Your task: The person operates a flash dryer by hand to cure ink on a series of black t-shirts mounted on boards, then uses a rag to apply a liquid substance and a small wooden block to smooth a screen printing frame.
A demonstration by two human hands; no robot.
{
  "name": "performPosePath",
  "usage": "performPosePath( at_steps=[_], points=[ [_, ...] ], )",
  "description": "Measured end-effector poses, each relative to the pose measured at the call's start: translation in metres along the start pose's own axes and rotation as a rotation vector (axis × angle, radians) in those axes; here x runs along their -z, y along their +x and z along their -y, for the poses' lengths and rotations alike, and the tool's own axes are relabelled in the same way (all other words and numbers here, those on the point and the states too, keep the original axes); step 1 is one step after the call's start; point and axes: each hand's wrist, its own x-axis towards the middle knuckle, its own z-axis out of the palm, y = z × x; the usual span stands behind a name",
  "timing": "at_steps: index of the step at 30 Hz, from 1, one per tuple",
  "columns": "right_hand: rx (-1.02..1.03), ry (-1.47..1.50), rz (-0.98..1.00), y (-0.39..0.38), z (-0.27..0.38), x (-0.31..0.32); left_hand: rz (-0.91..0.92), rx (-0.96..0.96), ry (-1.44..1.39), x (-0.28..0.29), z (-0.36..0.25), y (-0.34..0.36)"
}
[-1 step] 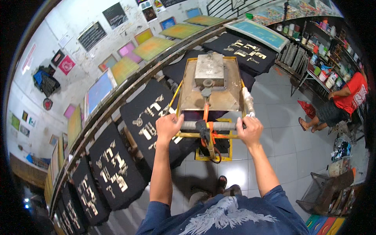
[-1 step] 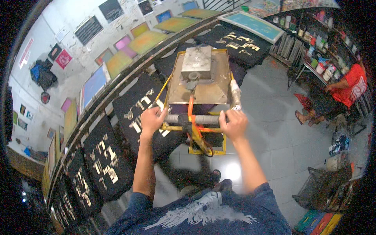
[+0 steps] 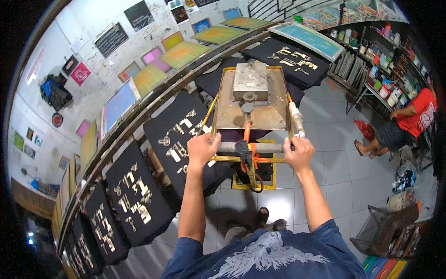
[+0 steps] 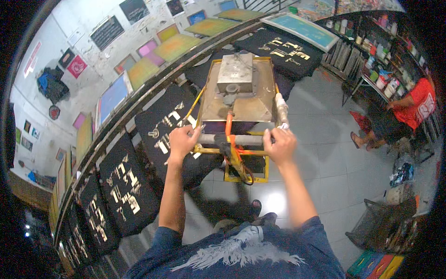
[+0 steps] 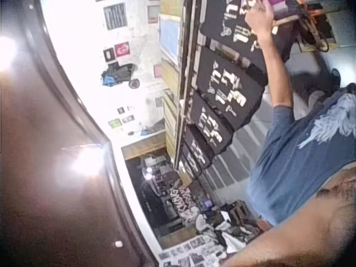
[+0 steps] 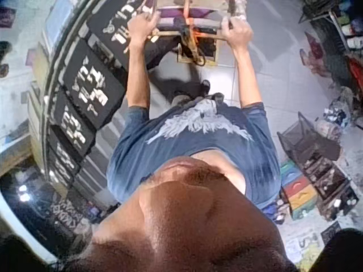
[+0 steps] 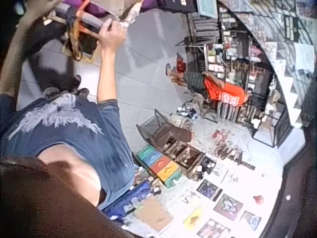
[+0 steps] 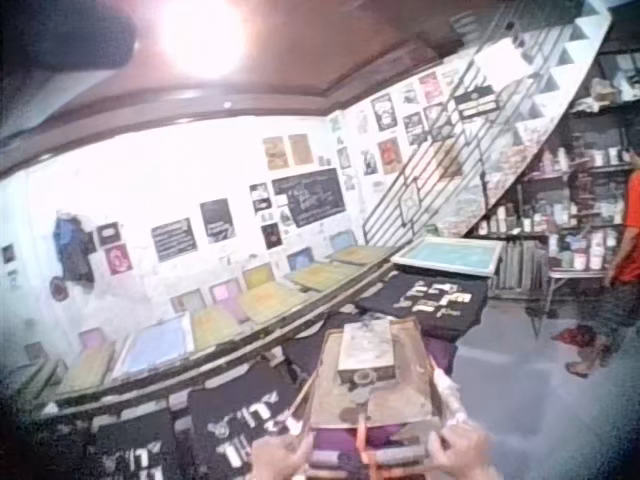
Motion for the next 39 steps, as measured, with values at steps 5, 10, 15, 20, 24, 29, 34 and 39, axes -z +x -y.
performPosePath(
  at_steps=[5, 10, 15, 20, 24, 29, 34, 39],
  points=[
    [0.011, -0.038, -0.027, -0.026, -0.014, 0.033, 0.105, 0.070, -0.017, 0.023, -0.038, -0.078],
    [0.125, 0.081, 0.034, -0.031, -0.025, 0.040, 0.206, 0.099, -0.013, 0.069, -0.078, -0.156],
    [0.206, 0.292, 0.134, -0.028, -0.011, 0.031, 0.281, 0.237, -0.070, 0.101, -0.103, -0.214],
    [0.281, 0.427, 0.159, -0.015, 0.013, -0.003, 0.271, 0.310, 0.051, 0.113, -0.098, -0.234],
    [0.283, 0.444, 0.132, -0.011, 0.029, -0.026, -0.016, 0.258, 0.112, 0.093, -0.055, -0.233],
    [0.233, 0.428, 0.106, -0.004, 0.042, -0.046, -0.230, 0.176, 0.185, 0.082, -0.017, -0.211],
    [0.218, 0.432, 0.087, 0.003, 0.059, -0.067, -0.339, 0.198, 0.203, 0.080, 0.017, -0.191],
    [0.243, 0.462, 0.055, 0.009, 0.064, -0.086, -0.322, 0.289, 0.204, 0.083, 0.030, -0.176]
  ],
)
